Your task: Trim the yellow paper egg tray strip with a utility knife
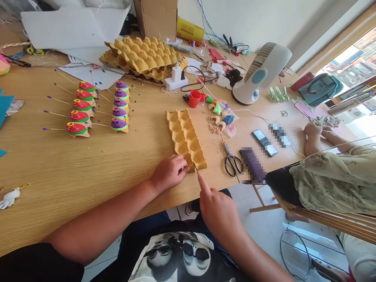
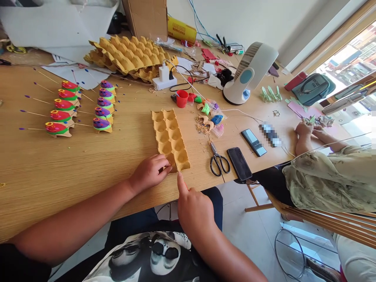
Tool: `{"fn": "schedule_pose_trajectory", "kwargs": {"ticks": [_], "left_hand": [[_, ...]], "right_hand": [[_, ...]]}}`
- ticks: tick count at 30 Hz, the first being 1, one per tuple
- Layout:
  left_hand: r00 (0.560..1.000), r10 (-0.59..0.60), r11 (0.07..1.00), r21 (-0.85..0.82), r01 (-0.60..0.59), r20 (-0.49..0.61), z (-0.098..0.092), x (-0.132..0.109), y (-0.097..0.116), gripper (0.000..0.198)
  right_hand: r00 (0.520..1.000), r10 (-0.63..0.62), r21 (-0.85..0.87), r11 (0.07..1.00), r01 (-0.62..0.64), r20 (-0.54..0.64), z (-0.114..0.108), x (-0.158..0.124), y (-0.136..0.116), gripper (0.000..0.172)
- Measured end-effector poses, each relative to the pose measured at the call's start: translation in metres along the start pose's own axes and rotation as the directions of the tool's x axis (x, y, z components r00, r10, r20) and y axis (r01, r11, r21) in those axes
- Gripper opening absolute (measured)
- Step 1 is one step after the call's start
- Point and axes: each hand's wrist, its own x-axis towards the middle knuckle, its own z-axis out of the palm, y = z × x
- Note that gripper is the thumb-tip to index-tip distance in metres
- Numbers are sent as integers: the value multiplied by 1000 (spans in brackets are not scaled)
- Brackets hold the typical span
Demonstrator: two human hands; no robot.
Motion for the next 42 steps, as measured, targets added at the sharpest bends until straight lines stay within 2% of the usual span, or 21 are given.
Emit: {"fn": "schedule_pose_trajectory", "kwargs": {"ticks": [6,13,19,24,30,36,42], "left_hand": [[1000,-8,1000,8,8,0,0,1,1,19],[1000,-10,1000,0,10,5,1,0,1,14],[1000,-15,1000,0,15,-2,-1,0,2,22],[1000,-10,1000,-23,10,6,-1,0,2,17],[1000,-26,1000,-4,26,11,-2,0,3,19],[1000,-17,1000,-17,18,24,0,0,2,17],[1000,-6,1000,-11,6,13,0,2,0,20]], "right_hand": [[999,9,44,999,-8,-34,5,4,2,60],[1000,-10,52,999,10,-5,5,-2,3,62],[1000,14,71,997,-12,-26,5,9,-1,60],[1000,-12,87,996,12,-1,7,-1,6,62],[1000,9,130,991,-5,-27,7,11,4,61],[1000,-12,102,995,13,-10,11,-3,9,61],[999,12,116,993,-8,-36,9,10,3,59]]}}
